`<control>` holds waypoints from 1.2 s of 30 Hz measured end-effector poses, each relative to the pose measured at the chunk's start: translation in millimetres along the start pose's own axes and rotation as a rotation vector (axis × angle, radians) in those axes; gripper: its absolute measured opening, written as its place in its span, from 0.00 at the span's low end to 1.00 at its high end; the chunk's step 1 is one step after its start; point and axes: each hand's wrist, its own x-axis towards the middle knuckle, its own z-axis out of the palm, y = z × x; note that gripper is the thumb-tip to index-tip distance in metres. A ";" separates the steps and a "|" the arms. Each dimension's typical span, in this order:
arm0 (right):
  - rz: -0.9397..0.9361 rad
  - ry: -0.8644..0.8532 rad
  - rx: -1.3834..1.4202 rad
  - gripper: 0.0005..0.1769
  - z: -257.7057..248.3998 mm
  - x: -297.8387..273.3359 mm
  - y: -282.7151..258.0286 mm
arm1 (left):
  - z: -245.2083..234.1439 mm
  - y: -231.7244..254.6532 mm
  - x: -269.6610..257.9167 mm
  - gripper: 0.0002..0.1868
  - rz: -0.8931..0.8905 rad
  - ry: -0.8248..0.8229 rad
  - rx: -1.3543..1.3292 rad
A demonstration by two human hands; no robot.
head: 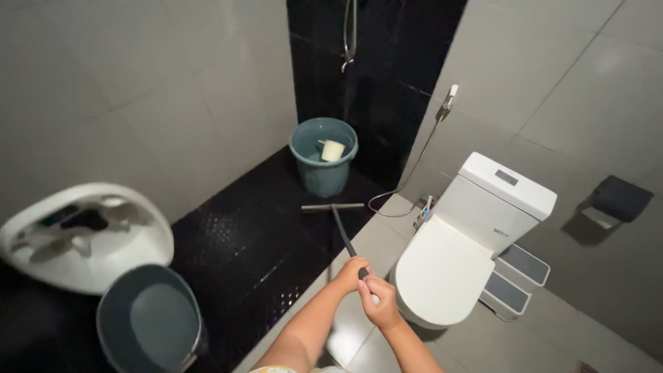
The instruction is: Cleaning the bathroom floor using a squeegee and water from a bidet spray.
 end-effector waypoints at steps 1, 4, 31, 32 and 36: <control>0.004 0.012 -0.007 0.13 9.3 9.5 1.6 | -8.6 -9.3 7.7 0.12 0.007 -0.012 -0.003; 0.045 0.033 -0.018 0.12 40.4 33.7 12.4 | -36.3 -38.5 28.5 0.10 0.063 -0.060 0.010; -0.013 -0.209 0.230 0.17 29.6 21.5 -140.9 | -116.1 99.1 -78.7 0.08 -0.070 -0.013 0.022; -0.024 -0.217 0.281 0.17 21.5 15.7 -149.8 | -114.4 113.9 -86.7 0.09 0.003 0.025 0.053; -0.147 -0.221 0.420 0.17 11.4 -7.1 -172.2 | -102.0 137.4 -126.8 0.12 0.037 0.131 0.095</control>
